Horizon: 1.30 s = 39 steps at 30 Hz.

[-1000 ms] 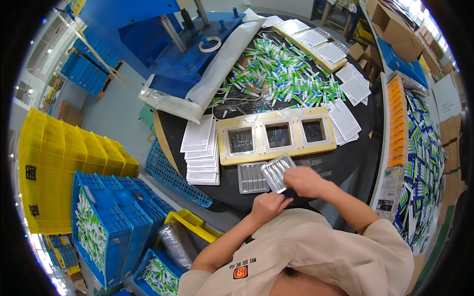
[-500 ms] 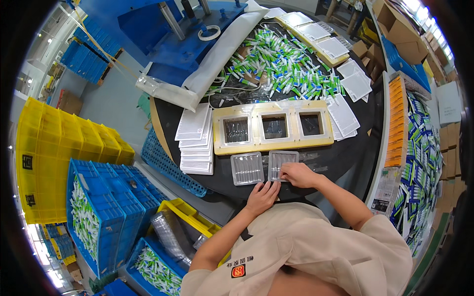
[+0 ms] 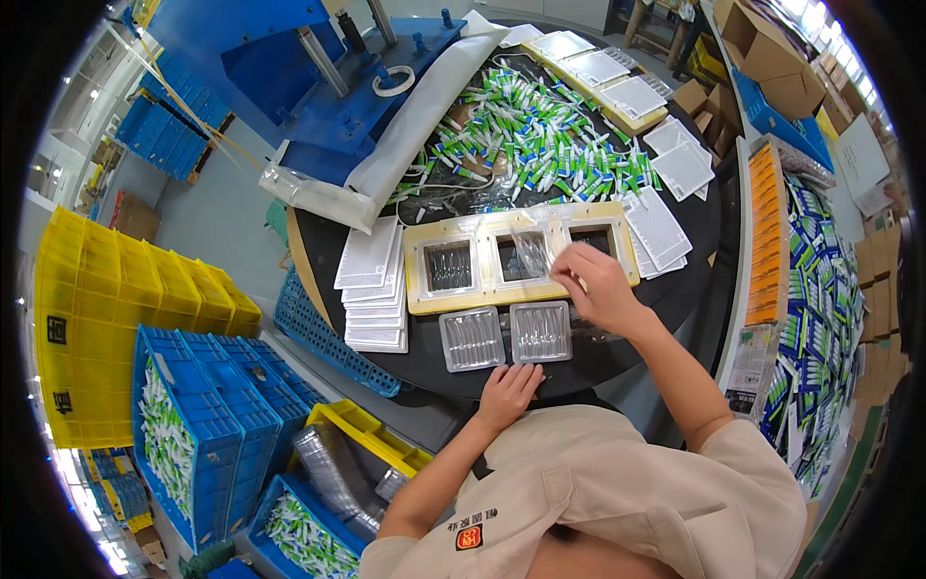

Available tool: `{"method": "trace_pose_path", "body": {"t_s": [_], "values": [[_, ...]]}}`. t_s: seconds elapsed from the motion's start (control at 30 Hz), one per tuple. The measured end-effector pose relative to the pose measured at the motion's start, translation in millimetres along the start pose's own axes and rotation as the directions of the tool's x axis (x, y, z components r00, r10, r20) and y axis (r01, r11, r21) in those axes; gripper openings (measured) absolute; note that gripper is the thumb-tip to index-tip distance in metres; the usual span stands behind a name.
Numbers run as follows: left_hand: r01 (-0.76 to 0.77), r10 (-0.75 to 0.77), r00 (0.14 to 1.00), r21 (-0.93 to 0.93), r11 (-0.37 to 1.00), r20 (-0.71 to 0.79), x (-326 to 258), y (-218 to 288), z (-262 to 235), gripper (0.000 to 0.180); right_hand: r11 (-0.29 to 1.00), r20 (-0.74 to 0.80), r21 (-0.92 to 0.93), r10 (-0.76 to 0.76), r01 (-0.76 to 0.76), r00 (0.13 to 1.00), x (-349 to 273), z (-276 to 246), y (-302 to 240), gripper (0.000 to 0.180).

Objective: The person places green cylindrical batteries into a wooden tray with three compartments, then covers each compartment with a white paper sheet. The person repeats this process multiple times, handling batteries and paper sheets by hand.

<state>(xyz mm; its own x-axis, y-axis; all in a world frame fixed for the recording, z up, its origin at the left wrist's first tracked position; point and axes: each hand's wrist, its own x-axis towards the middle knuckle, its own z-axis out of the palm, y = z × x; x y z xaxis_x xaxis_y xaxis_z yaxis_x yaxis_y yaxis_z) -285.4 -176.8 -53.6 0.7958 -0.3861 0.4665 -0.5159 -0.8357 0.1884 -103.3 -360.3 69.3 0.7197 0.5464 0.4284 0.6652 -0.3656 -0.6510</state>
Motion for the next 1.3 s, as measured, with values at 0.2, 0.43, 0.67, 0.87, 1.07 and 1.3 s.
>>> {"method": "trace_pose_path", "body": {"t_s": [0.2,0.43,0.67,0.87,1.07,1.3], "values": [[0.045,0.023,0.957,-0.226,0.973,0.288,45.9,-32.2,-0.6,0.021,0.836,0.440,-0.462,-0.074,0.297,0.895,14.1,73.0,52.0,0.024],[0.149,0.024,0.843,-0.276,0.949,0.538,65.9,-47.7,-1.7,0.015,0.893,0.457,-0.363,-0.080,0.267,0.886,13.2,82.1,87.3,0.016],[0.058,0.108,0.786,-0.246,0.967,0.609,77.9,-46.9,-7.7,0.014,0.996,0.519,-0.014,-0.064,0.084,0.853,25.7,76.7,96.3,0.014],[0.132,0.075,0.783,-0.282,0.950,0.618,82.1,-54.3,-7.8,0.011,0.948,0.325,0.234,0.131,-0.214,0.937,-0.6,42.7,61.5,0.030],[0.269,-0.063,0.825,-0.292,0.918,0.562,76.8,-46.6,-9.7,0.012,0.988,0.601,-0.148,0.117,-0.034,0.790,-78.9,43.4,17.3,0.026],[0.426,-0.412,0.905,-0.236,0.874,0.106,43.0,-15.6,-4.7,0.058,0.949,0.436,-0.032,0.297,-0.315,0.850,-100.5,62.1,21.3,0.009]]}}
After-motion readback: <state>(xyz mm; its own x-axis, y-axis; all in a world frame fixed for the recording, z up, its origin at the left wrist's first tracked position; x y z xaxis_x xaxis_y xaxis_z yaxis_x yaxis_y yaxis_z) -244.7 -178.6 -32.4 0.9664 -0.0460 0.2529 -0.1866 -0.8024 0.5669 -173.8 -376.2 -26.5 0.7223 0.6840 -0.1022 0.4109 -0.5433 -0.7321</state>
